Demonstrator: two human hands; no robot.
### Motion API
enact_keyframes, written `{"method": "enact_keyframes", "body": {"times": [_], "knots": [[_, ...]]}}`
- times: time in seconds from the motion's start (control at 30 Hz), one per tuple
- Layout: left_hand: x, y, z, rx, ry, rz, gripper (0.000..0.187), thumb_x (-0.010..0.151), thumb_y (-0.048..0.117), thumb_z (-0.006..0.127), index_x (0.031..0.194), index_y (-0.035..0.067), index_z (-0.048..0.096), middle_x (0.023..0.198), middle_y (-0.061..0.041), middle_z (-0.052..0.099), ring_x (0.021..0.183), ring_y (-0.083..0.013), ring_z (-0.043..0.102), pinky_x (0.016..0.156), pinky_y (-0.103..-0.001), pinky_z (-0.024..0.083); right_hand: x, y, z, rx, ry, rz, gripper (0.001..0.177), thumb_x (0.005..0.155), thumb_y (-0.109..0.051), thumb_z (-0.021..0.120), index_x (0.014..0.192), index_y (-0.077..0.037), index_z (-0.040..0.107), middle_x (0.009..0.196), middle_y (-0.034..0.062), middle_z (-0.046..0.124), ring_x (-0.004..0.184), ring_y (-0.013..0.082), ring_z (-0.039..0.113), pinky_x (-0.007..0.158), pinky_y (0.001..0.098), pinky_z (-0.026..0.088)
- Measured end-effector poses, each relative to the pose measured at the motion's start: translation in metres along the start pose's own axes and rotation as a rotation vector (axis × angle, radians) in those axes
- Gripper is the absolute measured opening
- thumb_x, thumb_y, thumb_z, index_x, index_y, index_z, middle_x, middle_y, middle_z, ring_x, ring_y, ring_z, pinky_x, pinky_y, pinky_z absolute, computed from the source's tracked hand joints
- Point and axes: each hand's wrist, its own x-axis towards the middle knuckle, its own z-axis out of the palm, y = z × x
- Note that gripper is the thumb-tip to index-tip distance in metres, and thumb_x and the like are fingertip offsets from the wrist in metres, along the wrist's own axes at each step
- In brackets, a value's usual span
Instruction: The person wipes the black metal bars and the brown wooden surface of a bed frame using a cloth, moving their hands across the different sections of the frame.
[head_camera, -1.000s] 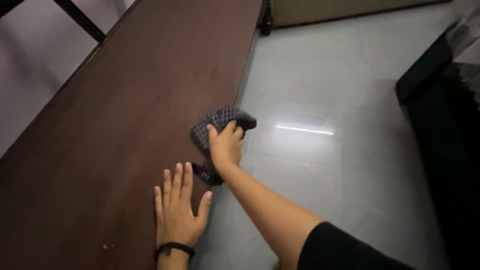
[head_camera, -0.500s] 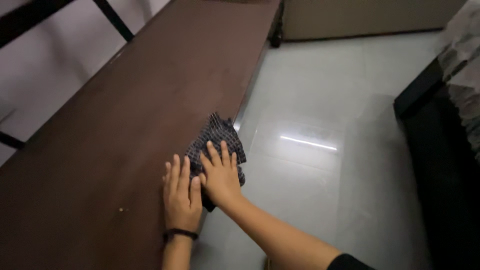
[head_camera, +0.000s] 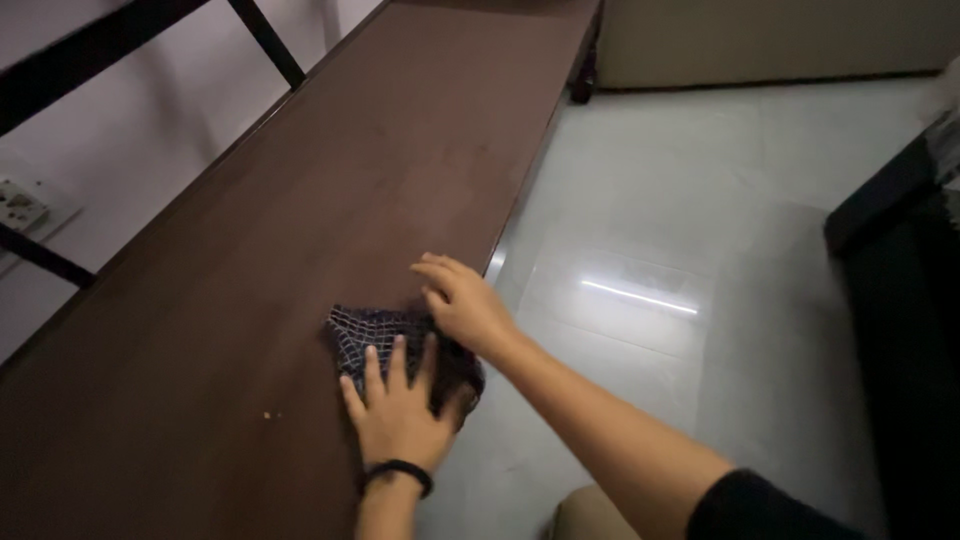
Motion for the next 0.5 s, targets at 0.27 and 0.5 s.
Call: {"method": "enact_keyframes", "body": {"times": [0.27, 0.5], "knots": [[0.043, 0.034, -0.05, 0.137, -0.314, -0.163, 0.088, 0.085, 0.079, 0.048, 0.158, 0.047, 0.011, 0.17, -0.003, 0.004, 0.153, -0.0432, -0.002, 0.114, -0.074, 0.005, 0.018, 0.036, 0.017, -0.067, 0.009, 0.012, 0.043, 0.104, -0.035, 0.05, 0.136, -0.009, 0.063, 0.153, 0.0128, 0.051, 0.147, 0.0297, 0.039, 0.122, 0.0476, 0.027], [0.046, 0.045, -0.048, 0.157, -0.312, -0.204, 0.094, 0.085, 0.085, 0.044, 0.161, 0.042, 0.009, 0.171, -0.002, 0.005, 0.155, -0.04, 0.0, 0.116, -0.073, 0.005, 0.0, 0.029, 0.018, -0.18, 0.02, -0.088, 0.039, 0.1, -0.029, 0.053, 0.129, -0.008, 0.069, 0.146, 0.013, 0.058, 0.146, 0.0345, 0.039, 0.12, 0.0478, 0.03]]}}
